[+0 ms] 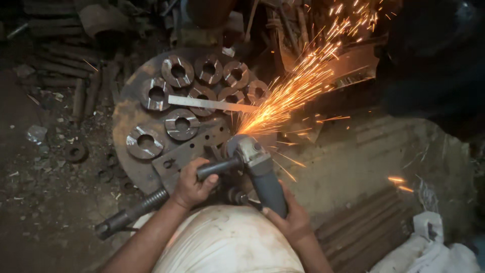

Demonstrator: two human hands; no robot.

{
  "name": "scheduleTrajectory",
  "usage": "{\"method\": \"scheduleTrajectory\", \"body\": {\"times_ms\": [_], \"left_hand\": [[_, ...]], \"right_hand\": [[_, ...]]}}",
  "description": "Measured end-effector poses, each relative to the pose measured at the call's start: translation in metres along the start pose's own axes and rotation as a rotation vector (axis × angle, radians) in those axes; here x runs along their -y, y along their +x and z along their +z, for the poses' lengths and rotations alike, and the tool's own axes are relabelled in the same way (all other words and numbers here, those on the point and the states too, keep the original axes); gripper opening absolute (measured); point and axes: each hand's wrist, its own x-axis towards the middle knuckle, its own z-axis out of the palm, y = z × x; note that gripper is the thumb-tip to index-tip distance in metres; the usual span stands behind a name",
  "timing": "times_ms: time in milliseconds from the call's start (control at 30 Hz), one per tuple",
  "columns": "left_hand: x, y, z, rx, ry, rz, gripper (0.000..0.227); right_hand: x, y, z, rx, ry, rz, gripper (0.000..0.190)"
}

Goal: The person uses an angle grinder to smooth the edges of metal rings clamped in a vise. They reposition the parts between grinding passes to access different surfaces.

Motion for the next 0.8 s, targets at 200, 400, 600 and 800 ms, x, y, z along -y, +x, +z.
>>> {"method": "scheduleTrajectory", "body": {"times_ms": [200, 400, 600, 800], "left_hand": [[-0.003, 0.01, -0.002, 0.049, 0.025, 0.084, 0.047], [0.0, 0.009, 0.004, 0.04, -0.021, -0.082, 0.056], [0.008, 0.008, 0.007, 0.057, 0.02, 0.022, 0.058], [0.01, 0.01, 0.008, 0.06, 0.053, -0.089, 0.059]], "right_hand": [[0.009, 0.005, -0.005, -0.008, 0.034, 0.046, 0.088], [0.01, 0.008, -0.002, 0.023, 0.005, 0.111, 0.085], [0.007, 0.009, -0.002, 0.007, 0.002, 0.145, 0.091], [0.01, 0.01, 0.001, -0.065, 0.036, -0.049, 0.088]]}}
